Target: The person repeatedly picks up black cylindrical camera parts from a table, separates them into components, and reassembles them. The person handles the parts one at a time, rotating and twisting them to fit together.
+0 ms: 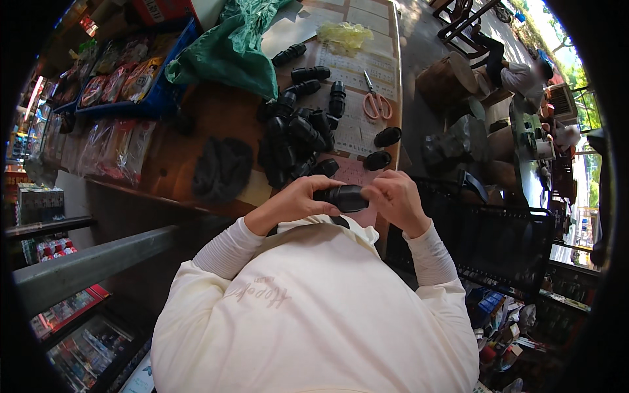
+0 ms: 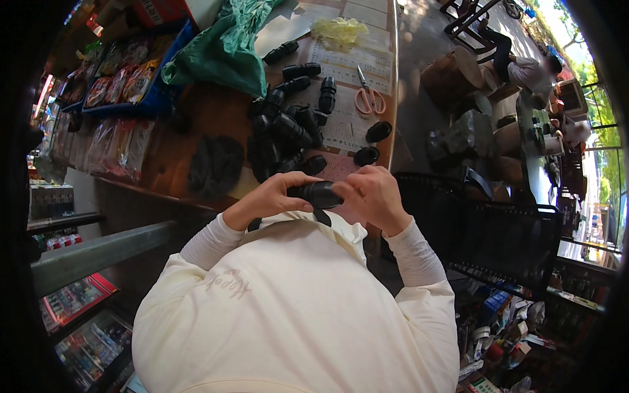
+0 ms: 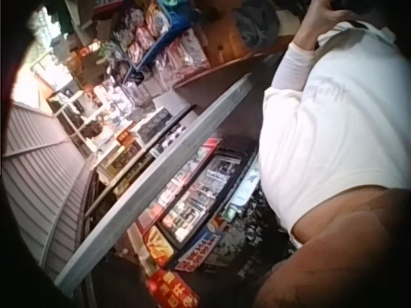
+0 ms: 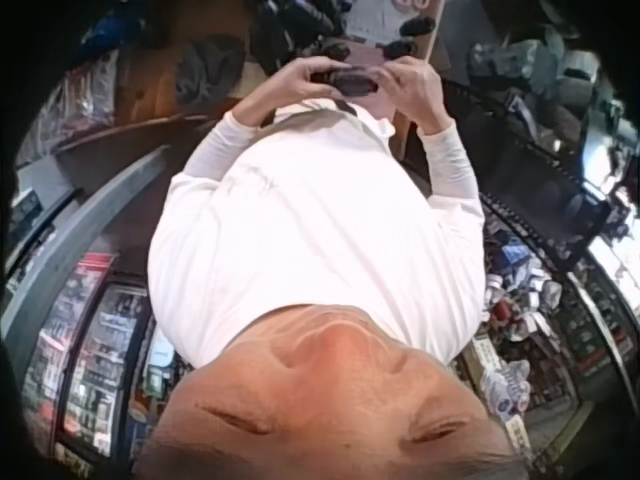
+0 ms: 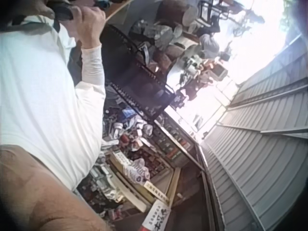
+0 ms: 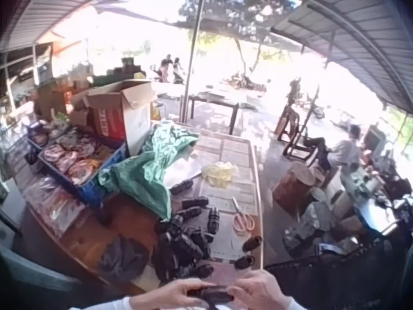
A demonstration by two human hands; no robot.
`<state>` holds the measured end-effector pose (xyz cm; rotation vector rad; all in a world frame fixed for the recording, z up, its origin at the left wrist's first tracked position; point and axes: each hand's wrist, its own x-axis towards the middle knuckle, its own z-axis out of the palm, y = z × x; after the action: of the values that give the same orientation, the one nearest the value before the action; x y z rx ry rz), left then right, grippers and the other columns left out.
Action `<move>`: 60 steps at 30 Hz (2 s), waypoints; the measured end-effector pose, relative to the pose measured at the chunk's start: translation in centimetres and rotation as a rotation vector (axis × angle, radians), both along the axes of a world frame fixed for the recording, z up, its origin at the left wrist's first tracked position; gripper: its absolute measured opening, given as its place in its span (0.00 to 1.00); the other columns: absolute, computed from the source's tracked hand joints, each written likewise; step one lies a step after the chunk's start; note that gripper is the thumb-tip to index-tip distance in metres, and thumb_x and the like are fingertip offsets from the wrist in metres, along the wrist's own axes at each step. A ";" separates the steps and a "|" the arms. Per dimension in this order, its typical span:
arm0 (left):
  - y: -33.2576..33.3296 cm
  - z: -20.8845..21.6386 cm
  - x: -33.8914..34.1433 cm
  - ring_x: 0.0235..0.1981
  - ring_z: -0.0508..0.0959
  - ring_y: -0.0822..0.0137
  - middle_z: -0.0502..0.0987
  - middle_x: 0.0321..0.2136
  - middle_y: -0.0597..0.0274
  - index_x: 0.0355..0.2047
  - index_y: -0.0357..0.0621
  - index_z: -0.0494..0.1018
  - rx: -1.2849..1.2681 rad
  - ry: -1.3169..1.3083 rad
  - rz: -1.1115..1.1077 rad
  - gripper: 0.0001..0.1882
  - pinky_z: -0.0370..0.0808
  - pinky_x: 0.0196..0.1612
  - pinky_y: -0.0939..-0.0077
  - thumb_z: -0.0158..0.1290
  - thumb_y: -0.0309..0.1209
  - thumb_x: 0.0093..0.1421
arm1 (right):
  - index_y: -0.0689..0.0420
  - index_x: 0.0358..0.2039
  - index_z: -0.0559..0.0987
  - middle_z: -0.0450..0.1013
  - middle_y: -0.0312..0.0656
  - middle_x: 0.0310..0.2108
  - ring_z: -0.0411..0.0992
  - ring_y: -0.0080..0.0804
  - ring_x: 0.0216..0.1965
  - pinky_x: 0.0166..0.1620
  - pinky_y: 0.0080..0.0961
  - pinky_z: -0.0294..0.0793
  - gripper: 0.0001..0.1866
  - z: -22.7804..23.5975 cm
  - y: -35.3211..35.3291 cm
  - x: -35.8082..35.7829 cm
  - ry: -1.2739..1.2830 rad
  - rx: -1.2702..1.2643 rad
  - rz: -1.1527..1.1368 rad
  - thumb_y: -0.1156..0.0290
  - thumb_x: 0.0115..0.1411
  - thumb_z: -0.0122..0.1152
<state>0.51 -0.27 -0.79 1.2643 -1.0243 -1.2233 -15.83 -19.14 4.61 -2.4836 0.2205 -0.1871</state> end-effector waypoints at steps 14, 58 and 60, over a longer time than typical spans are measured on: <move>-0.1 0.2 0.3 0.43 0.72 0.75 0.75 0.43 0.64 0.55 0.38 0.70 -0.019 0.037 -0.010 0.26 0.69 0.49 0.79 0.61 0.27 0.55 | 0.54 0.32 0.81 0.75 0.38 0.25 0.71 0.34 0.30 0.41 0.31 0.68 0.10 0.4 0.6 1.1 -0.205 0.107 -0.007 0.65 0.50 0.69; -5.0 -1.9 -1.4 0.48 0.73 0.47 0.74 0.46 0.46 0.54 0.35 0.69 -0.277 -0.839 0.459 0.34 0.71 0.52 0.61 0.65 0.25 0.44 | 0.64 0.39 0.77 0.74 0.41 0.25 0.70 0.26 0.25 0.28 0.19 0.69 0.20 -3.7 -1.1 2.2 -0.139 0.401 -0.357 0.57 0.60 0.63; -6.9 -2.4 0.6 0.51 0.72 0.47 0.73 0.48 0.45 0.56 0.35 0.67 -0.320 -0.737 0.353 0.38 0.69 0.54 0.61 0.66 0.27 0.44 | 0.61 0.38 0.78 0.74 0.41 0.24 0.72 0.32 0.26 0.37 0.26 0.70 0.20 -3.7 -3.3 2.8 -0.170 0.193 -0.333 0.55 0.58 0.65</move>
<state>1.09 -7.19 -3.23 1.5838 -1.3685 -0.2874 -12.99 -22.45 0.90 -2.2118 0.5525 -0.4892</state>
